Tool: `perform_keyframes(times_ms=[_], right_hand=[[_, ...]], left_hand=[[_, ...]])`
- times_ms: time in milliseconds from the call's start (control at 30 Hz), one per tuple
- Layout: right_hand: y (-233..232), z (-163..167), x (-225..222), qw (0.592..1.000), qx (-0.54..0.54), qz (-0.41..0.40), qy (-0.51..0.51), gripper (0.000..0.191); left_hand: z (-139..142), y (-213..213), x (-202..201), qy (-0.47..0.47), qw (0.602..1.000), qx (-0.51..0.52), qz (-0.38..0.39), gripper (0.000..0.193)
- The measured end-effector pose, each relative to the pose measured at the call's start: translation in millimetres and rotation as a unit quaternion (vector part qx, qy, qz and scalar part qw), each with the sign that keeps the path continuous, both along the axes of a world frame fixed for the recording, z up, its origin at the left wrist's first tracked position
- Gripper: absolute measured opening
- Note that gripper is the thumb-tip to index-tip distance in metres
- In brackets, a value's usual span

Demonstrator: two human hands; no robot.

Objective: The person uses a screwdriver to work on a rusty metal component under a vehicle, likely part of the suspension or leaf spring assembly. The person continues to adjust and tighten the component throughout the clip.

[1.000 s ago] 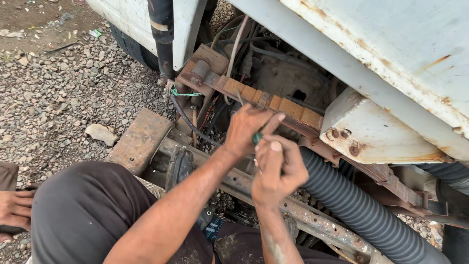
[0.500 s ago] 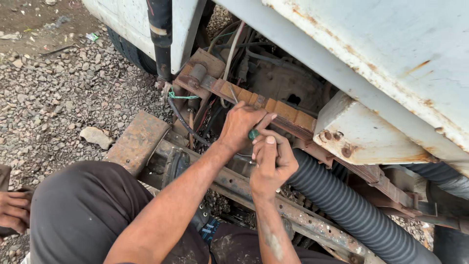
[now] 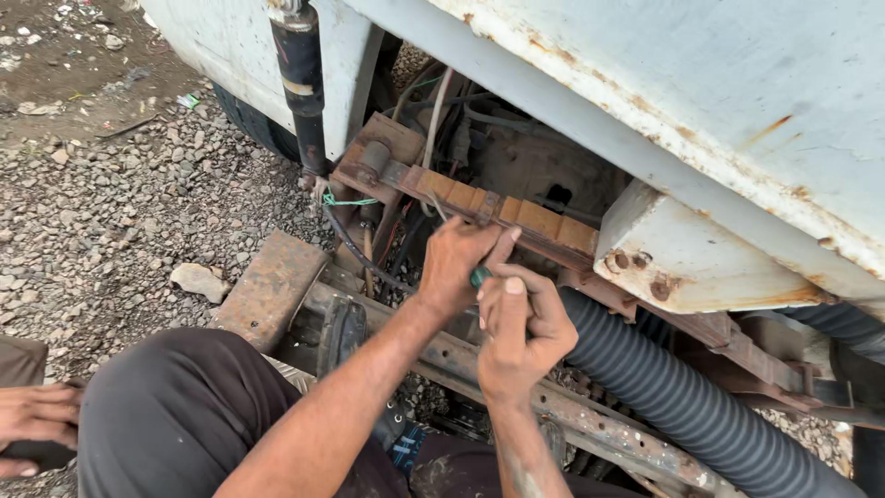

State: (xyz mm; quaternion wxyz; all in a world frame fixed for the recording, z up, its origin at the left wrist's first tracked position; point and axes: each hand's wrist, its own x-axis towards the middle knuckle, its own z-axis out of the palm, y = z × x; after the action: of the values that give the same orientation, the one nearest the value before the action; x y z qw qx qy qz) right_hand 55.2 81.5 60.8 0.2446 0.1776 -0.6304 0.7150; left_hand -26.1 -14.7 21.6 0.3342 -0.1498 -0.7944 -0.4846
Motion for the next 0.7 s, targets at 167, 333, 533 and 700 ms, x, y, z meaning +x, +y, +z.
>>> perform_keyframes(times_ms=[167,333,533,700], right_hand=[[-5,-1,2,0.997,0.046,-0.016,-0.058,0.018],[-5,4,9,0.999,0.027,-0.035,-0.017,0.019],[-8,9,13,0.998,0.005,-0.036,-0.056,0.017],[-12,7,21,0.999,0.001,-0.035,0.005,0.018]], left_hand=[[7,-7,0,0.053,0.997,-0.05,-0.025,0.025],[4,-2,5,0.027,0.999,-0.006,-0.021,0.031],[12,0,11,0.067,0.997,-0.02,-0.038,0.025],[18,-1,16,0.007,0.998,0.038,-0.054,0.028]])
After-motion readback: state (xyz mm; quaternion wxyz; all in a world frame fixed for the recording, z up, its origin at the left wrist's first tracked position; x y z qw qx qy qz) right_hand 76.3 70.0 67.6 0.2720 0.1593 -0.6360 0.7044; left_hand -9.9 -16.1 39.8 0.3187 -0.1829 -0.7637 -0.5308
